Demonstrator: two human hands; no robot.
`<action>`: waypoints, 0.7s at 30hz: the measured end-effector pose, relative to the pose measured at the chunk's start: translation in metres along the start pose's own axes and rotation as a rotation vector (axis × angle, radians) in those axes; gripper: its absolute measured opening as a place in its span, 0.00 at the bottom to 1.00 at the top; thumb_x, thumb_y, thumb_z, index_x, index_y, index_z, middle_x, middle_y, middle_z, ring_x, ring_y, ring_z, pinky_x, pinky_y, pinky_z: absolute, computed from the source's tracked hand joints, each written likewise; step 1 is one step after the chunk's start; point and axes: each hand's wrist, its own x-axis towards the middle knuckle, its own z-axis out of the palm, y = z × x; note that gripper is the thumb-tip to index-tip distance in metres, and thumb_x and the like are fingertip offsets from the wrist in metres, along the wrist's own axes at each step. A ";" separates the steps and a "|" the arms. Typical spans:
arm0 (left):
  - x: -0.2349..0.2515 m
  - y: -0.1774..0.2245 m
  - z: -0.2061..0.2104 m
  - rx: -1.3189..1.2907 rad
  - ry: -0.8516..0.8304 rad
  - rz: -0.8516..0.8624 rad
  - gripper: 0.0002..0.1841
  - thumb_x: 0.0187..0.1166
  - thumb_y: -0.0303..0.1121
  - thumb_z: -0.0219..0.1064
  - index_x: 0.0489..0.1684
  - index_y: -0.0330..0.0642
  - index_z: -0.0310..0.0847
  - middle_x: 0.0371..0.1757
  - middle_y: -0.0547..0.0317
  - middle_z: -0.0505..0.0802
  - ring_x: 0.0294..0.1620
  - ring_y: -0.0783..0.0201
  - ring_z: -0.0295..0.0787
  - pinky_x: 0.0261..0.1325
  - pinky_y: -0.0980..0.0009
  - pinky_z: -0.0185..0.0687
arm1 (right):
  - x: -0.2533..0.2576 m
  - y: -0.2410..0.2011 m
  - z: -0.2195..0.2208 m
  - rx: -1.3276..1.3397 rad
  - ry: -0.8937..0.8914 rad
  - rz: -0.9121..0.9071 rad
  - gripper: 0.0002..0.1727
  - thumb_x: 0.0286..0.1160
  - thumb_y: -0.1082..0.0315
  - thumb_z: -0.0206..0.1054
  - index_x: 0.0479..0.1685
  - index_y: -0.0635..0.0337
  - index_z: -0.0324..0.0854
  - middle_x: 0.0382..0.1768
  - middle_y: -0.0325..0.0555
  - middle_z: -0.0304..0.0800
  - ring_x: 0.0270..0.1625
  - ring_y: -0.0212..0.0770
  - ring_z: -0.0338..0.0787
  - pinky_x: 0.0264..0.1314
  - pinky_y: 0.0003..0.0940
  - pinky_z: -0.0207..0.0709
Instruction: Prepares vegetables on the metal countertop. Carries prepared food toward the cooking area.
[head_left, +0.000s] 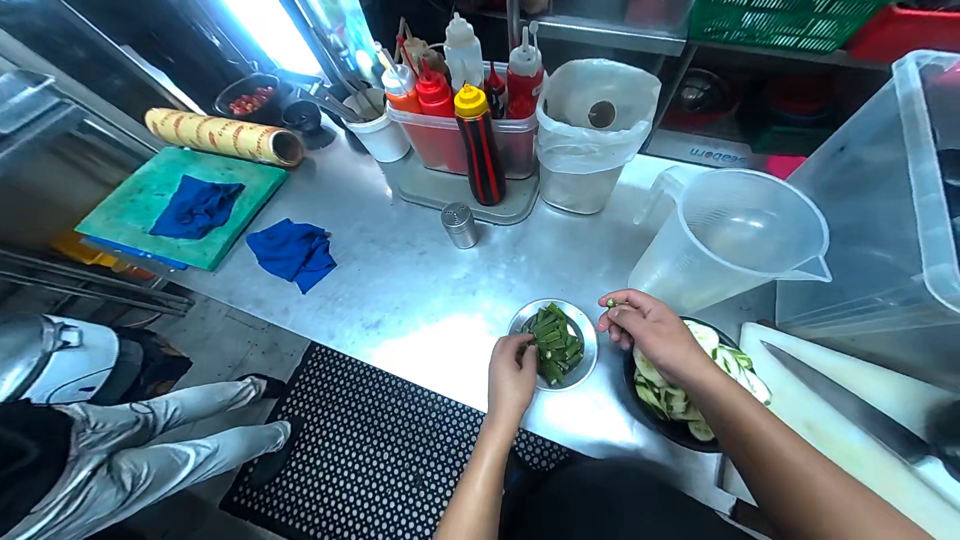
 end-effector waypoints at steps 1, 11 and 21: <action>-0.004 -0.007 -0.001 0.024 0.055 -0.061 0.14 0.84 0.37 0.64 0.62 0.45 0.88 0.57 0.53 0.90 0.46 0.61 0.90 0.52 0.57 0.90 | -0.001 -0.004 -0.004 -0.019 -0.003 -0.003 0.13 0.90 0.67 0.56 0.64 0.54 0.82 0.37 0.45 0.93 0.28 0.38 0.84 0.28 0.28 0.74; -0.008 -0.025 0.008 -0.380 0.020 -0.500 0.10 0.82 0.32 0.67 0.48 0.31 0.81 0.38 0.47 0.91 0.30 0.57 0.93 0.36 0.58 0.95 | 0.049 -0.101 -0.025 -0.223 0.062 -0.117 0.14 0.89 0.63 0.60 0.62 0.58 0.84 0.36 0.39 0.93 0.28 0.33 0.84 0.31 0.29 0.78; -0.051 -0.010 0.015 -0.919 0.208 -0.483 0.07 0.82 0.20 0.62 0.46 0.30 0.67 0.33 0.42 0.87 0.30 0.48 0.93 0.32 0.50 0.95 | 0.173 -0.236 -0.073 -0.576 0.562 -0.407 0.27 0.91 0.50 0.47 0.63 0.63 0.83 0.54 0.62 0.90 0.59 0.61 0.90 0.62 0.69 0.76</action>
